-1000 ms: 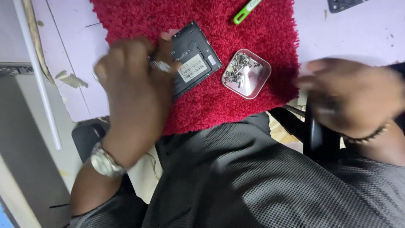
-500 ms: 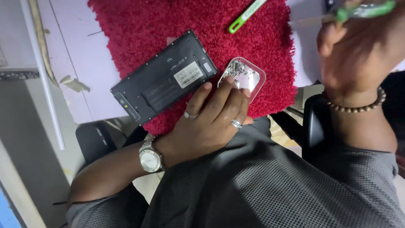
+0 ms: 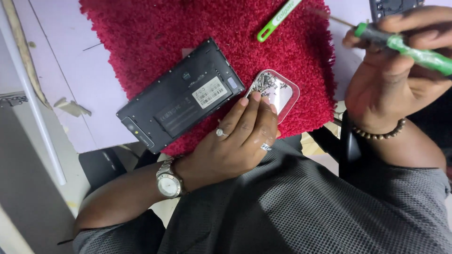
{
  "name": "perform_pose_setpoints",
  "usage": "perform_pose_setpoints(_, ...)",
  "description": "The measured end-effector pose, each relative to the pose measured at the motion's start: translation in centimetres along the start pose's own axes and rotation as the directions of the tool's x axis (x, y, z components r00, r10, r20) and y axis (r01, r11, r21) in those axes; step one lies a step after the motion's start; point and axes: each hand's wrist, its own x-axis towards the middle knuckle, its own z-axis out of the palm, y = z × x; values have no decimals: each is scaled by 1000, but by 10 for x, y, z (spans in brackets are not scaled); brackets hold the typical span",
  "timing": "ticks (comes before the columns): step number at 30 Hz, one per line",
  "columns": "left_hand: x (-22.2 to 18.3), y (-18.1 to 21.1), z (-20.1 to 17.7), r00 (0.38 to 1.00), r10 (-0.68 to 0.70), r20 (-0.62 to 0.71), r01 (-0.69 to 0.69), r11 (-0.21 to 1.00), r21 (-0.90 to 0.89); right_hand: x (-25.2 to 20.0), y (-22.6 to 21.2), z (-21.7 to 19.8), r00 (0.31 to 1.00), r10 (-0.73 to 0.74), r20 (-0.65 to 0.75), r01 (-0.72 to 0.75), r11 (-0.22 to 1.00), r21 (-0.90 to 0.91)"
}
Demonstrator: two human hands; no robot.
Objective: Reassembling and cleaning a mobile phone using a precision screwdriver and a toothbrush.
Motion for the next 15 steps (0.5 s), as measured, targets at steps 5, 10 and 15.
perform_pose_setpoints(5, -1, 0, 2, 1000, -5, -16, 4, 999, -39, 3, 0, 6, 994, -107, 18, 107, 994, -26)
perform_pose_setpoints(10, -3, -6, 4, 998, 27, -64, -37, 987, -156, -2, 1, -3, 998, -67, 21, 67, 998, -13)
perform_pose_setpoints(15, -8, -2, -4, 994, -74, -85, 82, 992, 94, -9, 1, -11, 1000, 0, -10, 0, 998, 63)
